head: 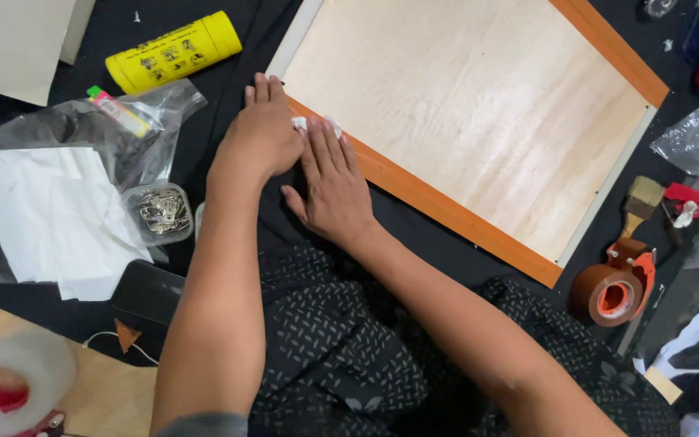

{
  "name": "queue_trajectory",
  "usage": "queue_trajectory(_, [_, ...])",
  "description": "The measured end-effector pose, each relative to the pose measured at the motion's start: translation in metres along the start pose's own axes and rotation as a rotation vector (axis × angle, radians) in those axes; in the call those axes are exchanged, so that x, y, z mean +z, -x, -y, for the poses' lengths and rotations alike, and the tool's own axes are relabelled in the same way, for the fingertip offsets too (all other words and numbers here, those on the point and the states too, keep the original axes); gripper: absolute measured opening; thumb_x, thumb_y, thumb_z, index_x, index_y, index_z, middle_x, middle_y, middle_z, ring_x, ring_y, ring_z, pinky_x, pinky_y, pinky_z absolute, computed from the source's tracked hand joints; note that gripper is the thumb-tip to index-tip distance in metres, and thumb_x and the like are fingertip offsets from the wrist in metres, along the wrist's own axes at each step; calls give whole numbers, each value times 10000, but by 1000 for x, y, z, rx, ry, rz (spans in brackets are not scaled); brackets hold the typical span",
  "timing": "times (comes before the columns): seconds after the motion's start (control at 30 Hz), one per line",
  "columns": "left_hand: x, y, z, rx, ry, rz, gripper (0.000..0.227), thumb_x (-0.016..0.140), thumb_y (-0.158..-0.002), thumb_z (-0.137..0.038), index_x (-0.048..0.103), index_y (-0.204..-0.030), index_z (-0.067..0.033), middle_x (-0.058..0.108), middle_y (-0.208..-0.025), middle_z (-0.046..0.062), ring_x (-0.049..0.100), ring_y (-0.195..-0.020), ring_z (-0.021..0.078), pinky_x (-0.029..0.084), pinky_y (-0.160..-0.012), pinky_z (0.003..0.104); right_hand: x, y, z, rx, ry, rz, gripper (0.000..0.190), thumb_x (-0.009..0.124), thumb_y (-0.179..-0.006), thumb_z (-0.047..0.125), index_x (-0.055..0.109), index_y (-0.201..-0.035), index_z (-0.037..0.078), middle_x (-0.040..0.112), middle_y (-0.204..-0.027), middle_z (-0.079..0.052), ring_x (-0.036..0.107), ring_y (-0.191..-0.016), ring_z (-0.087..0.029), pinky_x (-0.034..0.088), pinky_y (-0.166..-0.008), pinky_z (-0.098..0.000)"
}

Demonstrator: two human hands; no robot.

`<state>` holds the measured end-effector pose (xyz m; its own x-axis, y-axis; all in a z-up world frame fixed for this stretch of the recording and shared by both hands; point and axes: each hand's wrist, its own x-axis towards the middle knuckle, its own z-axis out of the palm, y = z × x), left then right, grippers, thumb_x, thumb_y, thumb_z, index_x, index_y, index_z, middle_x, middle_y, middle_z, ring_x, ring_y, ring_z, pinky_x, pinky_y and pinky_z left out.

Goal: Applying adhesive tape to the edges of a wooden board for framing

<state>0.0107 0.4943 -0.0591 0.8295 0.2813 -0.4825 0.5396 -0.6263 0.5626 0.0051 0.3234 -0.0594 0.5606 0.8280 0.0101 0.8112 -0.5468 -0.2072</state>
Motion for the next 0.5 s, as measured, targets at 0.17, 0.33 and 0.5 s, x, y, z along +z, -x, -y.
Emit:
queue_trajectory(0.17, [8, -6, 0, -22, -90, 77, 770, 423, -866, -71, 172, -1560, 146, 52, -1655, 354, 65, -1537, 494, 237, -1190, 545, -11, 47, -12, 80, 48, -31, 842, 522, -1024, 505, 277, -1599, -59, 263, -1681, -245, 197, -1589, -338, 77, -1288, -444])
queue_trajectory(0.33, [17, -13, -4, -98, -156, 144, 808, 422, -887, -65, 43, -1560, 170, -91, -1638, 372, -35, -1539, 506, 156, -1225, 582, -7, 46, -5, 205, -134, -44, 953, 556, -966, 521, 197, -1578, -115, 215, -1669, -313, 166, -1588, -429, 107, -1303, -510])
queue_trajectory(0.5, [18, -17, -3, -183, -214, 182, 906, 556, -955, -179, 10, -1618, 109, -126, -1667, 271, -90, -1557, 416, 136, -1285, 565, -28, 85, -36, 312, 63, 202, 1006, 456, -969, 711, 168, -1638, 18, 212, -1693, -210, 147, -1588, -368, 24, -1278, -552])
